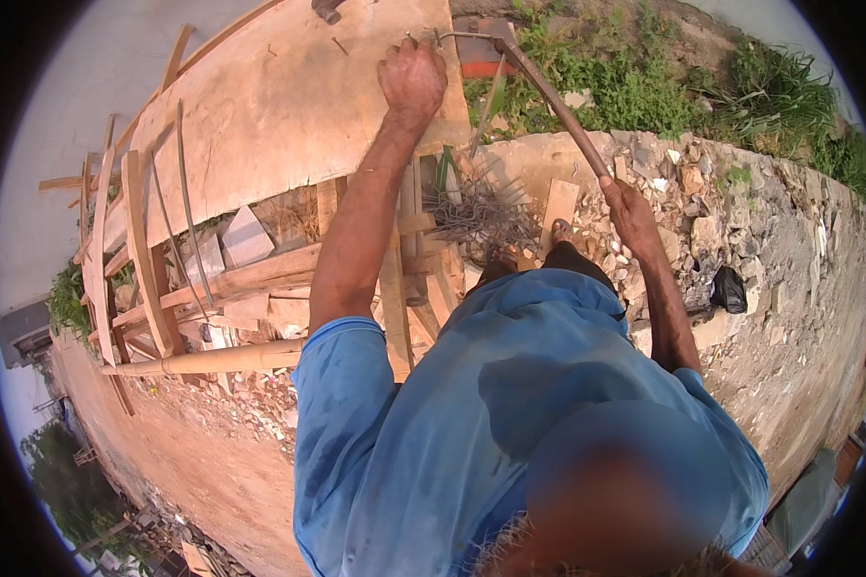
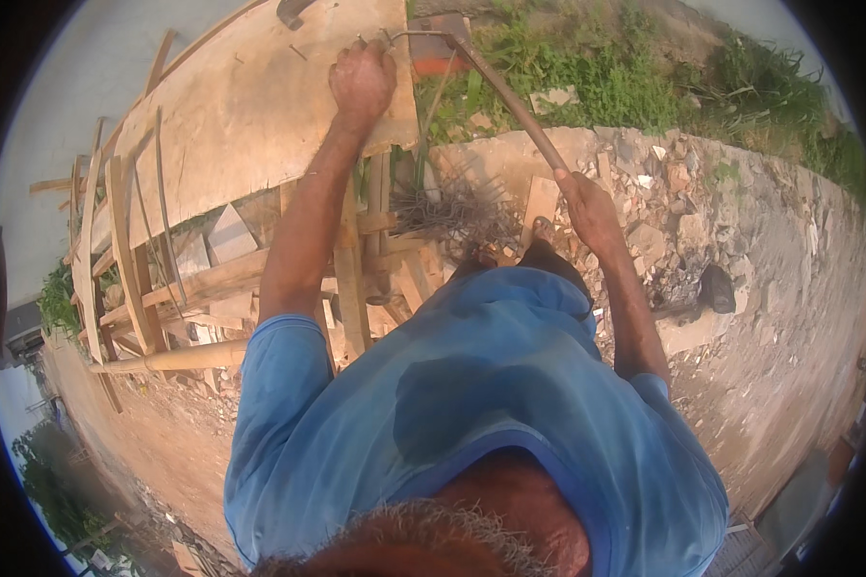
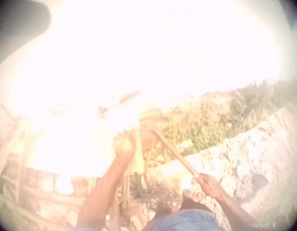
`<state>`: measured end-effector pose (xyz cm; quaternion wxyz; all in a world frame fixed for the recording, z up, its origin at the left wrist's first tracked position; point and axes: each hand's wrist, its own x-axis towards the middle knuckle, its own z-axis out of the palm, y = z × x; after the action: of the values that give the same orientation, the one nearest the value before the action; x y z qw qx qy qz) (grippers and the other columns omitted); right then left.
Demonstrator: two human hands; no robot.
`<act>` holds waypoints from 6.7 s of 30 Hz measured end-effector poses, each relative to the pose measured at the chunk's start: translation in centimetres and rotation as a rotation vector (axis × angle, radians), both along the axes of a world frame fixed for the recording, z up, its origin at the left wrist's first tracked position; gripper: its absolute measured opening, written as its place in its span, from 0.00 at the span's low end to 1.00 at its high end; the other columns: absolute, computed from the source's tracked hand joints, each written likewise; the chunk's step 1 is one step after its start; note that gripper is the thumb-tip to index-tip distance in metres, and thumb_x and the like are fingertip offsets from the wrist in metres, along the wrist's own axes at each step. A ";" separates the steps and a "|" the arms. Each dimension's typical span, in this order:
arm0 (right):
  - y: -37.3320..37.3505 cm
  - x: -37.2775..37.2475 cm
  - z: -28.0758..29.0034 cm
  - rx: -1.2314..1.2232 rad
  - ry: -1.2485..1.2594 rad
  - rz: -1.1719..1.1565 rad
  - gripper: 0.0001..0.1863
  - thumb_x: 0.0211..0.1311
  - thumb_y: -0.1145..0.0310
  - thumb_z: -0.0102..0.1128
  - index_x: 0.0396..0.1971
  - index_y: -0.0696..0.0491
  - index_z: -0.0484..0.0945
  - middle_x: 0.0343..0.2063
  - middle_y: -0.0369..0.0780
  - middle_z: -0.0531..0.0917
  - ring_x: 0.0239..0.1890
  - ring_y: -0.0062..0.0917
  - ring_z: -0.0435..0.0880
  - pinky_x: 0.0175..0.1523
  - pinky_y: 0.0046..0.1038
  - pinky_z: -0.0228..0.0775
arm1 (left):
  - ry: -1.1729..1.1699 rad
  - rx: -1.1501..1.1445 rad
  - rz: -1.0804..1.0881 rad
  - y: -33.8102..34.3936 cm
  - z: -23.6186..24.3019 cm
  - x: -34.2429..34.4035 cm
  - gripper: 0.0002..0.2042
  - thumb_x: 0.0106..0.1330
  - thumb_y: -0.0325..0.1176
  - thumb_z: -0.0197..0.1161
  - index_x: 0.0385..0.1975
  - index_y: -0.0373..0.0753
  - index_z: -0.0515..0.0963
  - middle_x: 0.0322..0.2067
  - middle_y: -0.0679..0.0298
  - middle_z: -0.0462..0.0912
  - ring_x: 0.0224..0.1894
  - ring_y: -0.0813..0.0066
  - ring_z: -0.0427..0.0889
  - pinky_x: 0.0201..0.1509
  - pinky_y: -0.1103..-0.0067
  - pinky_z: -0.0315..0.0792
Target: The person repeatedly bends thin metal rods using a metal bar as a lever against a wooden workbench. They pick up each rod, position it, and apply force to bend it, then place the bent rod aside.
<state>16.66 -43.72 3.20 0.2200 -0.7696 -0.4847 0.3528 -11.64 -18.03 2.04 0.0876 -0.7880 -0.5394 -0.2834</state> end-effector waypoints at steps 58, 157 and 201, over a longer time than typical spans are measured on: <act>41.1 4.7 3.6 0.061 0.467 0.805 0.16 0.63 0.56 0.68 0.32 0.52 0.75 0.13 0.28 0.70 0.12 0.11 0.63 0.16 0.20 0.53 | -0.290 -0.417 0.274 9.2 5.8 6.8 0.21 0.65 0.55 0.56 0.41 0.44 0.84 0.28 0.56 0.86 0.34 0.59 0.85 0.44 0.65 0.76; 24.1 19.9 9.9 0.062 -0.623 0.835 0.41 0.65 0.28 0.38 0.29 0.54 0.82 0.10 0.35 0.67 0.15 0.27 0.71 0.23 0.39 0.68 | -0.373 -0.564 -0.114 18.7 -6.6 10.9 0.28 0.65 0.53 0.62 0.59 0.40 0.73 0.60 0.52 0.72 0.63 0.57 0.69 0.60 0.62 0.69; 3.5 5.3 5.0 -0.059 -0.390 0.131 0.37 0.63 0.32 0.51 0.24 0.58 0.77 0.15 0.48 0.76 0.22 0.41 0.79 0.31 0.43 0.67 | -0.267 -0.445 -0.134 20.9 -6.9 11.7 0.21 0.66 0.53 0.56 0.48 0.42 0.79 0.49 0.51 0.79 0.53 0.52 0.76 0.57 0.64 0.70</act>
<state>21.99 -40.22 8.18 0.0760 -0.7961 -0.5566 0.2249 0.10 2.90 -4.87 -0.1787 -0.7774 -0.5420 -0.2645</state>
